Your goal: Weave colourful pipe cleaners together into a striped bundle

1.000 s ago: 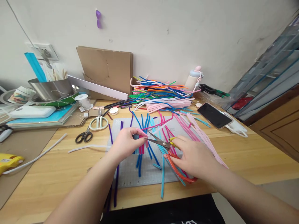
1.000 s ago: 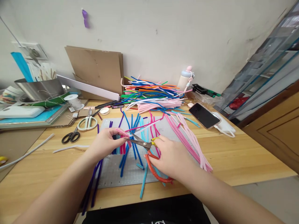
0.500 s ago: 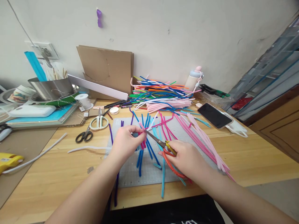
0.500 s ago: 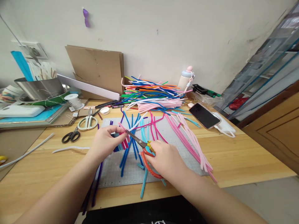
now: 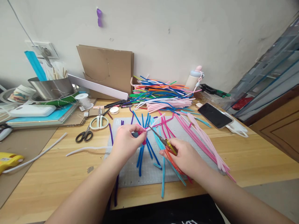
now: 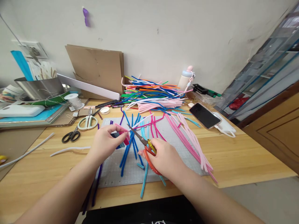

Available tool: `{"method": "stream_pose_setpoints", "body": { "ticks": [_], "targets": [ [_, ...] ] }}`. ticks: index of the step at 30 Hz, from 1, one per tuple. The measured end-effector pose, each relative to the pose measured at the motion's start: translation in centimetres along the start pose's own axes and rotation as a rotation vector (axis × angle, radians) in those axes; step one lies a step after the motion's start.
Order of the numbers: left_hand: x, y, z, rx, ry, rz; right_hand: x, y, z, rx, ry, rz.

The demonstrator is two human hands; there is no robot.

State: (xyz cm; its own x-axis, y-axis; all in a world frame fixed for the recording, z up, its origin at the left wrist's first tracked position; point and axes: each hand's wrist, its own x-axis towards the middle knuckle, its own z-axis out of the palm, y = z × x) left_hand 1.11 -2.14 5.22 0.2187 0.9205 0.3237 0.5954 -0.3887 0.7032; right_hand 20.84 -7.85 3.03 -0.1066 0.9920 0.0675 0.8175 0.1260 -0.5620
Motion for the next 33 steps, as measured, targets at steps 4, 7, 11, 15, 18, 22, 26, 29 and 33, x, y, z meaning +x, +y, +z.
{"method": "stream_pose_setpoints", "body": {
  "ticks": [4, 7, 11, 15, 18, 22, 26, 29, 33],
  "targets": [
    [-0.1, 0.0, 0.1, 0.044, 0.016, -0.017, -0.5, -0.1, 0.5, -0.254, 0.08, -0.076],
    [-0.1, 0.1, 0.1, 0.058, 0.01, -0.017, -0.7, -0.2, 0.8, -0.315, 0.098, -0.098],
    [-0.1, 0.1, -0.1, 0.028, 0.014, -0.053, -0.6, -0.3, 0.8, -0.339, 0.122, -0.103],
    [-0.1, 0.0, -0.1, -0.002, 0.034, -0.064, -0.5, -0.5, 0.7, -0.389, 0.129, -0.07],
    [-0.1, 0.0, 0.0, 0.029, 0.025, -0.046, -0.4, -0.6, 0.8, -0.419, 0.141, -0.07],
    [-0.1, -0.1, 0.3, 0.113, 0.051, -0.019, -0.2, -0.7, 0.8, -0.354, 0.129, -0.077],
    [-0.1, -0.3, 0.4, 0.148, 0.085, -0.011, 0.2, -0.7, 0.7, -0.039, 0.016, -0.09],
    [-0.1, -0.2, 0.3, 0.115, 0.084, 0.0, 0.3, -0.5, 1.4, 0.339, -0.175, 0.008],
    [0.0, 0.0, 0.1, 0.09, 0.083, 0.032, 0.2, -0.2, 2.8, 0.744, -0.38, 0.213]
  ]
}}
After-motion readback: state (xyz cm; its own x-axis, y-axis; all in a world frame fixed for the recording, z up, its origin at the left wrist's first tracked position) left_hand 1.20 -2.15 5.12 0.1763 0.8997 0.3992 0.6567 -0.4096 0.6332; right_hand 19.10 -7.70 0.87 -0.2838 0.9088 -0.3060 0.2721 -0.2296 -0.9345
